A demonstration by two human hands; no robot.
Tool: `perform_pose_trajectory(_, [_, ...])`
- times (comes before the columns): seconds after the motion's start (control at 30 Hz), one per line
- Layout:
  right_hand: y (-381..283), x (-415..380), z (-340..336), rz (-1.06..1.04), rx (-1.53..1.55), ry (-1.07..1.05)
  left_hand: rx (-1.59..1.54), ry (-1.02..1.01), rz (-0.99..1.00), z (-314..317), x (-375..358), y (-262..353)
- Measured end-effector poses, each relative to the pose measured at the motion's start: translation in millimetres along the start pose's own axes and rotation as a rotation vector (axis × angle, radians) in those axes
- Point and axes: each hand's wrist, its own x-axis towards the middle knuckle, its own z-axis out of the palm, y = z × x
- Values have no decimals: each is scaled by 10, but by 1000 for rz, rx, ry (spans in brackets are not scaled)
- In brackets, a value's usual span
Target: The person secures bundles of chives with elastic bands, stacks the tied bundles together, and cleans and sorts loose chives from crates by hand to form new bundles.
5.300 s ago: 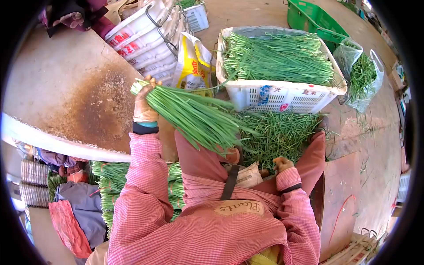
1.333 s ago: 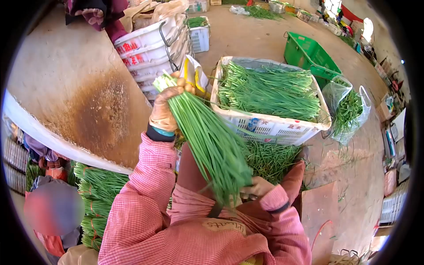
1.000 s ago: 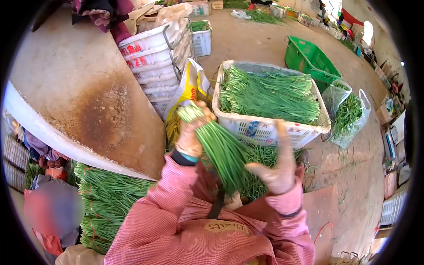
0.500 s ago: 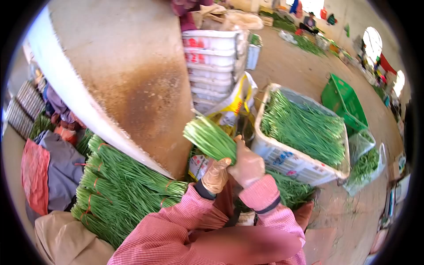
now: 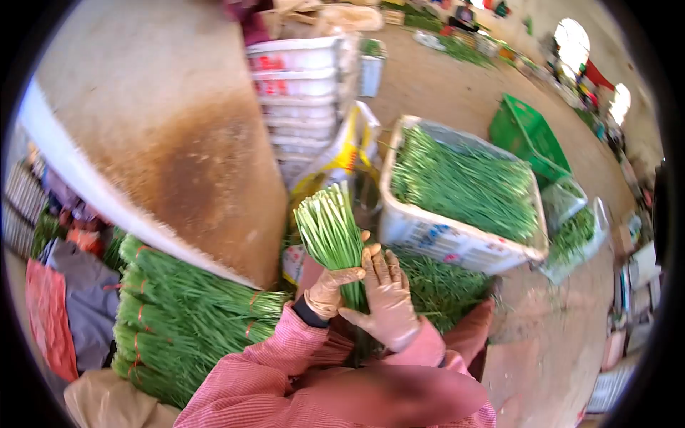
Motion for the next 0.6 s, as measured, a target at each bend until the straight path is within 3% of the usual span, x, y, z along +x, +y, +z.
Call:
perform_pose_trajectory(0.07, [449,-23,-355,-128,500,46,43,-211,-138,-214,119,-241])
perform_pose_trajectory(0.1, [527,-22,-443,53,598,325,-19,-254,-184,-121,110,-321])
perform_pose_trajectory(0.13, [653,3,-542,104,314,407,-17,-271,-213,-72,94,-421])
perform_pose_trajectory(0.2, [834,17,-345,224,551,416,89,-318,-281,7,44,-610])
perform_pose_trajectory(0.3, [805,-81,-58,476,1300,87,147,-335,-386,179,-59,-690])
perform_pose_trajectory(0.33, [887,-96,-13,478,1301,96,172,-363,-427,236,-60,-692])
perform_pose_trajectory(0.4, [1021,-140,3,435,1704,142,84,-335,-473,260,-87,-731])
perform_pose_trajectory(0.47, [1068,-165,-57,388,1556,248,18,-374,-547,166,-62,-824])
perform_pose_trajectory(0.53, [1154,-170,-137,112,1143,141,60,-384,-574,238,-83,-866])
perform_pose_trajectory(0.6, [1226,-134,-19,481,979,273,233,-651,-592,207,-114,-1008])
